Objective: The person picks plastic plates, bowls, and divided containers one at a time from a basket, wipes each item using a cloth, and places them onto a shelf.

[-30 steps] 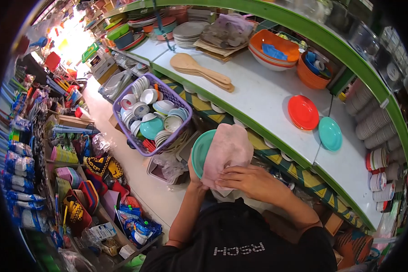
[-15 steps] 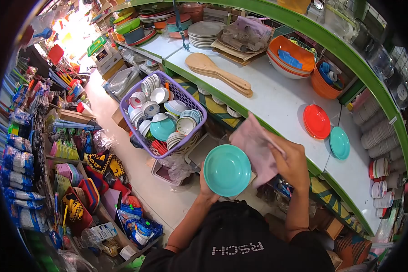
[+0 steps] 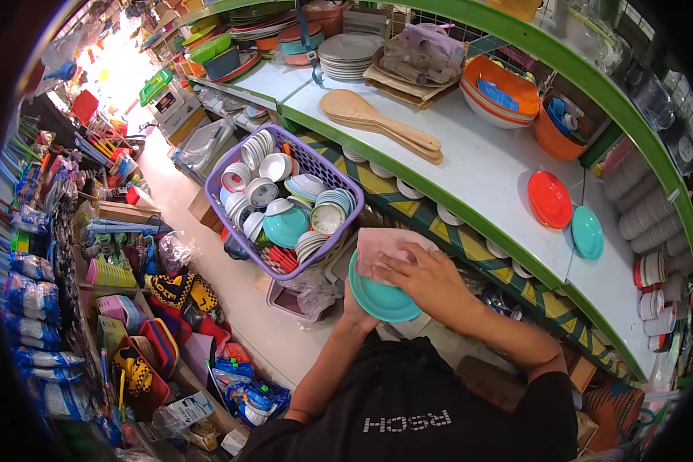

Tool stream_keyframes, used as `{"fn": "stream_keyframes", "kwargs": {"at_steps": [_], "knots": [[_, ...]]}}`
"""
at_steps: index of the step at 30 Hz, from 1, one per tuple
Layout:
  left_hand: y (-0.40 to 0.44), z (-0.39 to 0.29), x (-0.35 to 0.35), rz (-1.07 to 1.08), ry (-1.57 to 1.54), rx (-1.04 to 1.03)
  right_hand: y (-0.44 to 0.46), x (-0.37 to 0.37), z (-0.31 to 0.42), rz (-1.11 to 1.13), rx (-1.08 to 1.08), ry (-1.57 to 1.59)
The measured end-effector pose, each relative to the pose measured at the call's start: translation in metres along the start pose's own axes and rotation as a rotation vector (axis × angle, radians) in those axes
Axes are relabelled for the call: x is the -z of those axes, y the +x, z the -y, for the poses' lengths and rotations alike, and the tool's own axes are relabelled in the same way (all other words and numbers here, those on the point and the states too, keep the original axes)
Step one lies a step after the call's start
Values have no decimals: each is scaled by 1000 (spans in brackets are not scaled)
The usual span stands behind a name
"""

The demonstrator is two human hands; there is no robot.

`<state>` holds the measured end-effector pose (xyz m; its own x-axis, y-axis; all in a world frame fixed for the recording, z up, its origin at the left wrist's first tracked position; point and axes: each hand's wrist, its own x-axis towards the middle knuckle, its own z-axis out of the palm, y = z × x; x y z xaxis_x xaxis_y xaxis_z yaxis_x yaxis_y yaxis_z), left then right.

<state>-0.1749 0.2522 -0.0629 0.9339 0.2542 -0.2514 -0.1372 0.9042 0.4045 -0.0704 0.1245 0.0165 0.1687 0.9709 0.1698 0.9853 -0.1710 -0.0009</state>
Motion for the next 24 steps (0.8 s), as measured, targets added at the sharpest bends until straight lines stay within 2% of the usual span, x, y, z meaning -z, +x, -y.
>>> {"fn": "stream_keyframes", "kwargs": {"at_steps": [2, 3, 6, 7, 10, 13, 16, 19, 24], "knots": [[11, -4, 14, 44, -76, -24, 8, 5, 3, 17, -37, -56], [6, -14, -6, -5, 33, -75, 9, 1, 3, -21, -71, -83], [21, -24, 30, 468, -281, -65, 13, 6, -3, -43, -29, -78], [21, -28, 32, 460, -272, -56, 14, 5, -1, -32, -52, -62], [25, -35, 29, 17, -98, -133, 18, 0, 10, -7, -116, -5], [32, -39, 25, -88, -65, -165, 22, 10, 19, 13, -180, 74], [44, -45, 32, 422, -320, -160, 24, 13, 26, -4, -224, 184], [50, -49, 23, 423, -273, -224, 25, 13, 36, -87, -247, 269], [53, -40, 14, 214, -77, -300, 27, 22, 53, -158, -359, 565]]}}
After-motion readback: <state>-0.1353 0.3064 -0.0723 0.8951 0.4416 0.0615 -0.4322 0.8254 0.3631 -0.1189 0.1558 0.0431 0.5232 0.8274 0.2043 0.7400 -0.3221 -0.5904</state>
